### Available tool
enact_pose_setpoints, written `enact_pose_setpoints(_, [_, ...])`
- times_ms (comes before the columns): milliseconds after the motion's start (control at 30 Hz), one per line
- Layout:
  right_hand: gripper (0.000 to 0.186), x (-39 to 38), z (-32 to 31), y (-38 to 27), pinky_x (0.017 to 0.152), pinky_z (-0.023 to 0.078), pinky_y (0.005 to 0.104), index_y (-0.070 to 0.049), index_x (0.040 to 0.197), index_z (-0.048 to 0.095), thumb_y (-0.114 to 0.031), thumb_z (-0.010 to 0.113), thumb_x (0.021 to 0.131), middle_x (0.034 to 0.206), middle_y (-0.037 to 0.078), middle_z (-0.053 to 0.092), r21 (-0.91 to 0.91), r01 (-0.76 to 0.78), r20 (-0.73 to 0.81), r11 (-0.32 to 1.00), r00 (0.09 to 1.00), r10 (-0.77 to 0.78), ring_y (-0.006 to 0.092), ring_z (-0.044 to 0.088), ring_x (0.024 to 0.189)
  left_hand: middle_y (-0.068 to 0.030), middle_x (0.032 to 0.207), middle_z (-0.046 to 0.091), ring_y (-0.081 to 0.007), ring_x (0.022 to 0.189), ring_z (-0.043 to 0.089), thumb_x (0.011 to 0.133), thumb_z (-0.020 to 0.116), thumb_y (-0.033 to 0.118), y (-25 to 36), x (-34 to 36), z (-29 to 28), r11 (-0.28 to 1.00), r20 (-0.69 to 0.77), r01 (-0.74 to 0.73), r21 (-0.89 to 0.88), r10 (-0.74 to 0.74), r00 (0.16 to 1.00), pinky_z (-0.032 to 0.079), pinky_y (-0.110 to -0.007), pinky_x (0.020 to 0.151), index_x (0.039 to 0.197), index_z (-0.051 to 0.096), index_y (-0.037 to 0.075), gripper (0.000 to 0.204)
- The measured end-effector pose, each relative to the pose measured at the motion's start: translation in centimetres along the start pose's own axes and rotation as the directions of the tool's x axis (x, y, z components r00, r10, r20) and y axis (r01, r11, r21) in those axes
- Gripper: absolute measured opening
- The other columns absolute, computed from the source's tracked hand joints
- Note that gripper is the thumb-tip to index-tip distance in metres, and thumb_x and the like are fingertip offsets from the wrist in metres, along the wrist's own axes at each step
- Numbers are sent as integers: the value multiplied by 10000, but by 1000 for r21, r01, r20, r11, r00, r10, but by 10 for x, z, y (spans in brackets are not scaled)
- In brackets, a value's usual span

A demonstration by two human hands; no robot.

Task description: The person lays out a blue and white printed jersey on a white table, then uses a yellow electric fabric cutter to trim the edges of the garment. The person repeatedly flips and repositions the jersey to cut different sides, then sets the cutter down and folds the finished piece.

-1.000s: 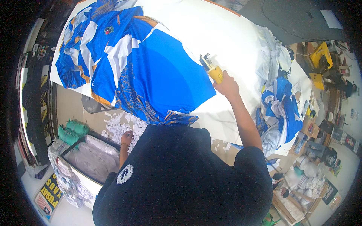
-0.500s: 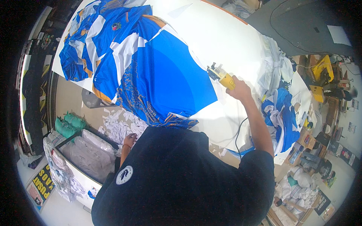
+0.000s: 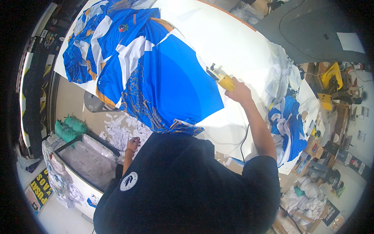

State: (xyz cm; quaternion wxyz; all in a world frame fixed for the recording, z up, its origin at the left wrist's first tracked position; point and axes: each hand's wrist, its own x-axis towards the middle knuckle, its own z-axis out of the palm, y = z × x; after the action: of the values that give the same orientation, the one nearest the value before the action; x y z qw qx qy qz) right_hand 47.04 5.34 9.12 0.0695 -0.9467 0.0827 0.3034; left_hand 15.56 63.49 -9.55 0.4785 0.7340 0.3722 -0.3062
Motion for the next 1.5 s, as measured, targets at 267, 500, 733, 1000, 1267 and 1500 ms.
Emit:
enact_pose_setpoints(267, [845,7,3,-38,886,567,473,-177,1475,429,-446,760,745,1163,200,685,37,-47,-84,998,995,50,374,690,1068,-144,914,755,-184,761,722,944,707,313,15,3,2,999,-8,28,31,-27,1000,586,-310,682,1183,697,0,394])
enact_pose_setpoints(500, [754,14,-3,-71,889,562,474,-128,1377,501,-430,761,737,1152,205,690,146,-46,-118,988,991,63,377,686,1070,-150,918,753,-193,760,724,947,694,280,6,15,2,1000,24,7,-10,-7,1000,587,-315,690,1178,702,0,363])
enact_pose_setpoints(733, [659,28,-2,-101,891,560,486,-82,1262,549,-411,756,730,1119,221,698,239,-50,-188,970,977,97,390,692,1052,-144,934,748,-185,762,717,958,678,295,3,28,3,1000,47,29,-10,-29,998,561,-321,661,1198,687,9,373])
enact_pose_setpoints(1000, [663,45,-8,-131,914,552,494,-45,1250,551,-412,758,737,1135,231,693,308,-111,-215,945,959,183,401,687,1061,-154,944,751,-194,777,724,951,698,296,10,35,4,999,12,33,-43,-32,999,588,-327,697,1182,689,-15,387])
enact_pose_setpoints(1267, [656,51,-32,-92,912,544,478,-106,1267,572,-414,767,722,1151,217,688,160,-8,-149,987,988,32,379,675,1085,-138,931,753,-190,749,724,953,701,311,-8,24,10,991,-12,97,-96,-99,995,558,-315,644,1190,692,10,384])
enact_pose_setpoints(1500, [732,66,-35,-88,913,555,467,-127,1353,543,-417,775,722,1149,211,694,75,30,-170,997,985,-17,366,688,1072,-133,936,756,-197,740,728,943,702,332,-39,22,15,980,17,184,-69,-183,983,546,-315,629,1221,678,19,419])
